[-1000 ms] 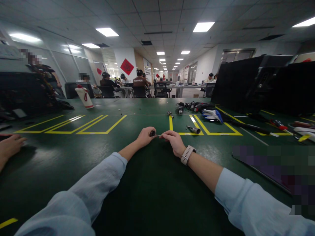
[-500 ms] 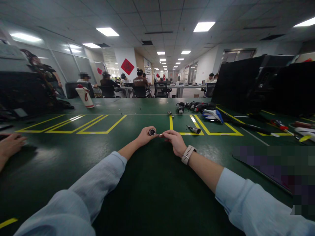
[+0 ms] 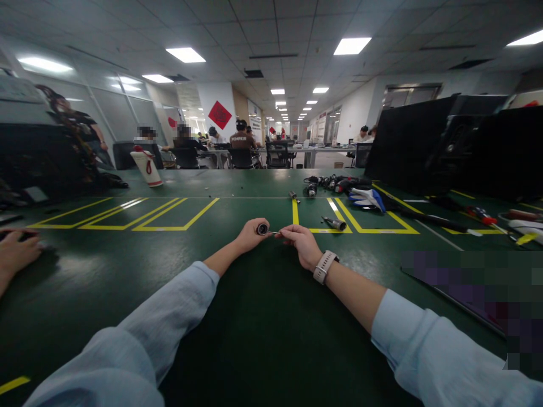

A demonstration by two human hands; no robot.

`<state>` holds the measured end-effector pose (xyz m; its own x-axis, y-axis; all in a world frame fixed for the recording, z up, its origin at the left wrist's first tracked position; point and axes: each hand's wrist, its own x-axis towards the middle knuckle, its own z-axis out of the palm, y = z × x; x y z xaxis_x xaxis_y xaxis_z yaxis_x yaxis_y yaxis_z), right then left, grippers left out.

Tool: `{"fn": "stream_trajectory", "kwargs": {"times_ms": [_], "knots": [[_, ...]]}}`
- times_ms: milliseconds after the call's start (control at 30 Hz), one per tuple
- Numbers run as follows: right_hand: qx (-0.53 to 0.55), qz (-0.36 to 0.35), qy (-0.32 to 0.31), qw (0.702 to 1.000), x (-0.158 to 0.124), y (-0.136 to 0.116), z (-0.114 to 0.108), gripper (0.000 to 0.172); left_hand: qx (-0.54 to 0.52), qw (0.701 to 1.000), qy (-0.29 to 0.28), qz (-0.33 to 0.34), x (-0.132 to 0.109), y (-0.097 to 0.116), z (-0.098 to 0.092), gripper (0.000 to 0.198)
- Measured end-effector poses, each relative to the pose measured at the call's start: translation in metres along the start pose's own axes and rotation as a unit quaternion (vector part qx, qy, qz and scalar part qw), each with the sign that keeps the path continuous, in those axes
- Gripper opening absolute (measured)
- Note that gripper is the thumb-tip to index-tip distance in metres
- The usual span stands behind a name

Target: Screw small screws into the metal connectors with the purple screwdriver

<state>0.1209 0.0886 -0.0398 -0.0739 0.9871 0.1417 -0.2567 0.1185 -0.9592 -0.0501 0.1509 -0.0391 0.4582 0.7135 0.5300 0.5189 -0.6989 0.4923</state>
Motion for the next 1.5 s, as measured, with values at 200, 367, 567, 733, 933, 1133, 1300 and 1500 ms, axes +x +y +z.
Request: {"fn": "stream_trajectory", "kwargs": {"times_ms": [200, 367, 567, 733, 933, 1133, 1300, 1500], "knots": [[0.007, 0.001, 0.001, 1.000, 0.0009, 0.0015, 0.0000, 0.010, -0.018, 1.000, -0.008, -0.002, -0.0006, 0.0001, -0.0003, 0.020], [-0.007, -0.003, 0.002, 1.000, -0.0008, 0.0018, 0.0018, 0.010, 0.000, 1.000, -0.001, -0.008, 0.0008, -0.0013, 0.0006, 0.017], [0.002, 0.004, -0.002, 1.000, 0.0005, 0.0005, 0.0003, 0.009, -0.014, 1.000, -0.006, -0.007, -0.0003, 0.0003, 0.0006, 0.019], [0.010, 0.004, -0.011, 1.000, 0.0019, 0.0016, -0.0019, 0.011, -0.044, 0.999, -0.014, -0.010, -0.0003, 0.0005, -0.0004, 0.022], [0.012, -0.006, -0.018, 1.000, 0.0013, 0.0032, -0.0011, 0.012, -0.073, 0.997, -0.027, -0.015, -0.0005, 0.0005, -0.0017, 0.025], [0.009, -0.010, -0.008, 1.000, 0.0024, 0.0043, 0.0004, 0.013, -0.072, 0.997, -0.030, -0.018, -0.0009, 0.0005, -0.0018, 0.025], [0.001, -0.007, 0.000, 1.000, -0.0004, 0.0024, 0.0026, 0.011, -0.043, 0.999, -0.015, -0.024, 0.0007, -0.0008, -0.0002, 0.020], [0.004, -0.002, -0.005, 1.000, 0.0010, 0.0030, 0.0013, 0.011, -0.035, 0.999, -0.022, -0.025, 0.0009, 0.0013, -0.0005, 0.020]]}}
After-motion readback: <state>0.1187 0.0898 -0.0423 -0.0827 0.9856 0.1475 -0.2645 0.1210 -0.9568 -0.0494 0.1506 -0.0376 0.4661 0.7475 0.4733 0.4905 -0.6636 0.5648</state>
